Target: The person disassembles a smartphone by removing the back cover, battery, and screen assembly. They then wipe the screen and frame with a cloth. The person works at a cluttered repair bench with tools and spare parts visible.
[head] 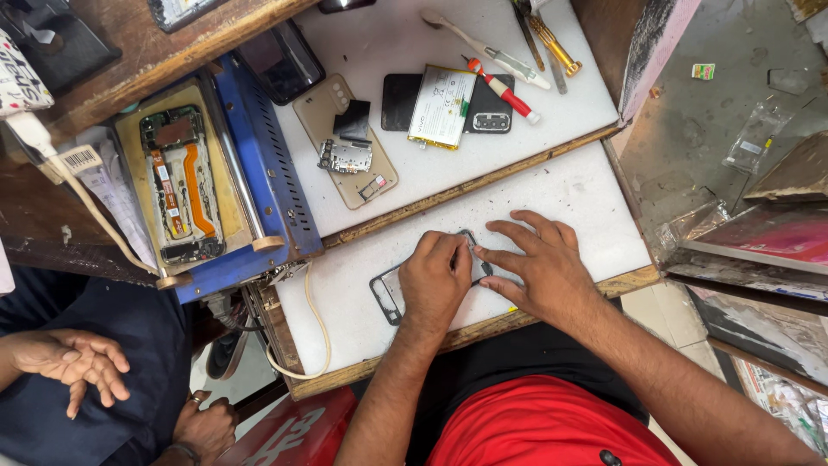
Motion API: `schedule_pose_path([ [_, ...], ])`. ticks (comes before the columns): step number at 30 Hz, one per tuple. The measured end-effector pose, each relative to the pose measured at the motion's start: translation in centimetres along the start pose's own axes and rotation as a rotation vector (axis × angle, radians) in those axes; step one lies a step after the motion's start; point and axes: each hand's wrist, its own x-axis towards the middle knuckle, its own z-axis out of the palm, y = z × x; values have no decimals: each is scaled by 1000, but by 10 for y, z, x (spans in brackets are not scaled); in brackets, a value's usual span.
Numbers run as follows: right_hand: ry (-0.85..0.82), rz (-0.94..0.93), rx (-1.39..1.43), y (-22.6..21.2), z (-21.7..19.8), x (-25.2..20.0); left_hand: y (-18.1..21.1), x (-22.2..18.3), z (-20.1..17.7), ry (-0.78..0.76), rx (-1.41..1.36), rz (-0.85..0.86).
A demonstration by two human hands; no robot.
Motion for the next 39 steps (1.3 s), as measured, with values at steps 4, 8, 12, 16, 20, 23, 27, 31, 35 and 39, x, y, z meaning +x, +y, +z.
schedule_pose_path([
  [4,14,-11,9,0,-1,-1,2,-3,2,45,25,-24],
  [8,22,-5,24,0,-4,0,6,1,0,29,-5,32],
  [12,-18,15,2,1,0,0,4,-2,1,52,33,-14],
  [16,-4,5,-1,3,0,0,3,-2,5,20,31,-1],
  [20,-8,9,3,3,2,1,1,-3,7,62,33,40],
  [23,-21,14,-4,2,2,0,-1,-6,8,47,77,-38],
  [27,20,3,25,2,-1,-1,0,-2,8,43,21,15],
  [31,-17,16,6,0,1,0,-1,-5,6,42,32,28],
  [35,-11,8,0,0,1,0,0,-5,8,30,92,-50],
  [39,11,6,13,1,-1,0,2,0,5,50,30,34],
])
